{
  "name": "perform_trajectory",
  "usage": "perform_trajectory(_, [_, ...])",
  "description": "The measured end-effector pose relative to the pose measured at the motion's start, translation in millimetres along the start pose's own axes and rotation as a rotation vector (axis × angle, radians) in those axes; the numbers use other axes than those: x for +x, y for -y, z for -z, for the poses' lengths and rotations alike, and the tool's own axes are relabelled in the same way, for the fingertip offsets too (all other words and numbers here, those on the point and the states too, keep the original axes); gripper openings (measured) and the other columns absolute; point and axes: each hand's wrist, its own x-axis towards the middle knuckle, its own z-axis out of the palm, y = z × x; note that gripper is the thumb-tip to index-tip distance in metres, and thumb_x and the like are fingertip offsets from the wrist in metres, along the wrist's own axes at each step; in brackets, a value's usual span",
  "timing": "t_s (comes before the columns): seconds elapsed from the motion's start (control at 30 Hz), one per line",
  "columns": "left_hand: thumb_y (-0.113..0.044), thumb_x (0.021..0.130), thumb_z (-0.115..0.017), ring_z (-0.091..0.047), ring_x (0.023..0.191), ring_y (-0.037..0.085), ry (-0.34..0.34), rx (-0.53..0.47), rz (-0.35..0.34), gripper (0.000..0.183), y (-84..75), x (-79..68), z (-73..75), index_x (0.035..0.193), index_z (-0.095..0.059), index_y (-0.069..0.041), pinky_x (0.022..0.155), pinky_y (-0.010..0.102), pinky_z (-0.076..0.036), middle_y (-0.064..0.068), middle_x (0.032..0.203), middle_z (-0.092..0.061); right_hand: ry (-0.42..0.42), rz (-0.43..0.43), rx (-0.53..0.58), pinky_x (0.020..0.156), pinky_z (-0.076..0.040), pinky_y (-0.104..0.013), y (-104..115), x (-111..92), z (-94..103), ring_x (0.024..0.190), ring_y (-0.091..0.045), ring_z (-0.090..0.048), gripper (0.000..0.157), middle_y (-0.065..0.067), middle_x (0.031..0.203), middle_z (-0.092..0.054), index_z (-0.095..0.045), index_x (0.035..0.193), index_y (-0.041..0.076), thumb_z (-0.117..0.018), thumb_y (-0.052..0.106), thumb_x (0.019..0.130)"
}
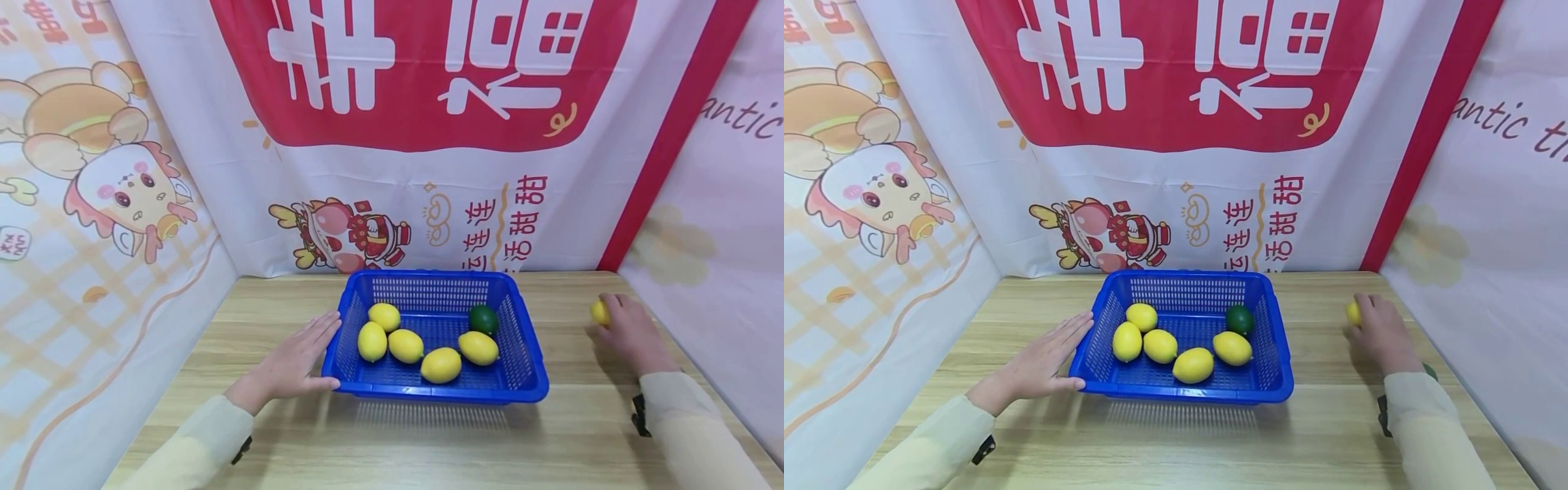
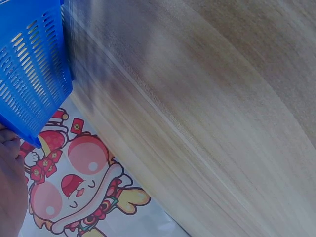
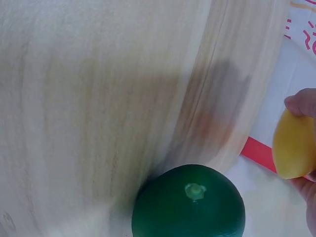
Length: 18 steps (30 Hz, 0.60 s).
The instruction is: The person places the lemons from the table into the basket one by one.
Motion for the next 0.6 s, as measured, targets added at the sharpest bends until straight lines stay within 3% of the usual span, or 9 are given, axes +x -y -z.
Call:
perform_trajectory(0.23, [-0.069, 0.086, -0.054, -0.014, 0.146, 0.028, 0.016, -0.012, 0.014, 0.102, -0.4, -0.3, 1.6, 0.153, -0.019, 0.000, 0.115, 0.046, -0.020, 0.015, 0.160, -0.016, -0.163, 0.162, -0.021, 0.076, -0.042, -0.063, 1.0, 9.0, -0.7, 0.087, -0.051, -0.049, 0.063, -0.033, 0.102, -0.051, -0.050, 0.117, -0.009, -0.077, -0.009, 0.060])
perform_trajectory(0.6, [-0.070, 0.086, -0.051, -0.014, 0.147, 0.028, 0.027, -0.014, 0.024, 0.102, -0.9, -0.5, 2.0, 0.154, -0.019, -0.001, 0.116, 0.046, -0.019, 0.014, 0.160, -0.016, -0.380, 0.403, -0.039, 0.074, -0.042, -0.063, 1.9, 26.0, 0.3, 0.087, -0.053, -0.051, 0.057, -0.032, 0.101, -0.054, -0.056, 0.110, -0.011, -0.067, -0.008, 0.055])
